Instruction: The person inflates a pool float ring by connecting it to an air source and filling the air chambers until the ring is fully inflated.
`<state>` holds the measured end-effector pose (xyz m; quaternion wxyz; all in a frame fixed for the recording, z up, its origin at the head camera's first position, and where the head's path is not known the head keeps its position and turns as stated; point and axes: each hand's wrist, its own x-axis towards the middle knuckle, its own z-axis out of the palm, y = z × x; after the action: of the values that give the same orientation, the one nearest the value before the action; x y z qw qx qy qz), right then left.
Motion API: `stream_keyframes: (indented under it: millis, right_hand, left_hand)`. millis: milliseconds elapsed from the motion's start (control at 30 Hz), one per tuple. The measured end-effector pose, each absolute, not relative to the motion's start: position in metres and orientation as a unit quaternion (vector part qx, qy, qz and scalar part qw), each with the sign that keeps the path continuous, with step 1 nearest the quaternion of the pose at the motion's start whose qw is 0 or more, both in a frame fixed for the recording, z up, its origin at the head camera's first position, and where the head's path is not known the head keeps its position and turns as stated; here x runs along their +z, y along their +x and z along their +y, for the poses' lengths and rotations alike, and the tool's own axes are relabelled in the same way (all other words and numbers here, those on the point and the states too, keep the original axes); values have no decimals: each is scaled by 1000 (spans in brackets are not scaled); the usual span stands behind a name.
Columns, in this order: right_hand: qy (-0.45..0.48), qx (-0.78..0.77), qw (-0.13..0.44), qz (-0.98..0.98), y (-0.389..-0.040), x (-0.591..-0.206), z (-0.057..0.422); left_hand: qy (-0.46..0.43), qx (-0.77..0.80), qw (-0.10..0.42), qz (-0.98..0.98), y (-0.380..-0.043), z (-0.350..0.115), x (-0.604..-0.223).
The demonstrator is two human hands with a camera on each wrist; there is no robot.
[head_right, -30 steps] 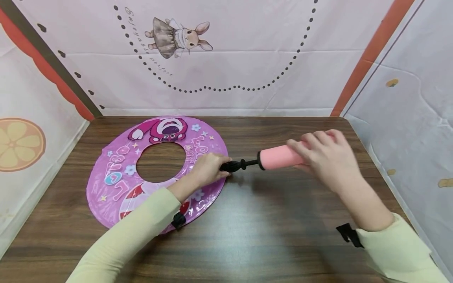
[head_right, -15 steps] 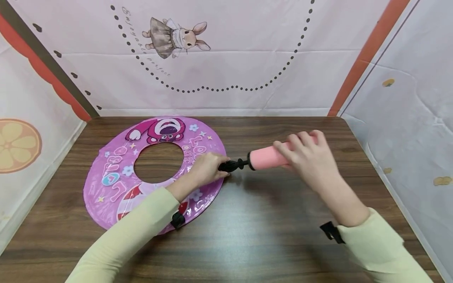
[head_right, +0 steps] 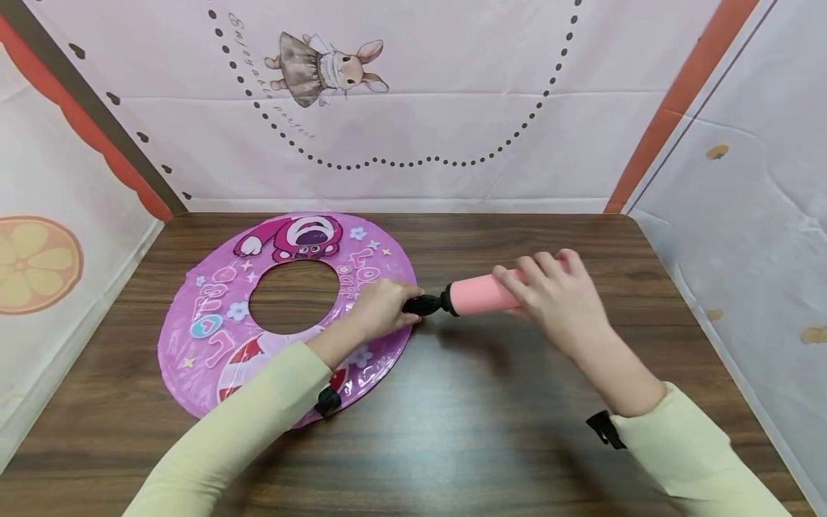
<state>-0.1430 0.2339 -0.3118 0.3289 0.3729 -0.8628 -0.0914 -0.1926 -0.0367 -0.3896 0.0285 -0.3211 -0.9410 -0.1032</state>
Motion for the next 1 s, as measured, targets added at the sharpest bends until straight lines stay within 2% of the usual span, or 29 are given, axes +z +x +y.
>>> stream_keyframes:
  millis: [433,767,1000]
  right_hand:
    - [312,-66,367,-874,-117,-256,301]
    - [365,-98,334,-863,-142,-298,237]
    - [375,-102,346,-854,-146,-316,219]
  left_hand:
    - [-313,-125,12,-942,-192,-38,-389]
    - [-322,-127,26,-938,-191,-38,-390]
    - [-323,-124,43,-937,-193,-38,-393]
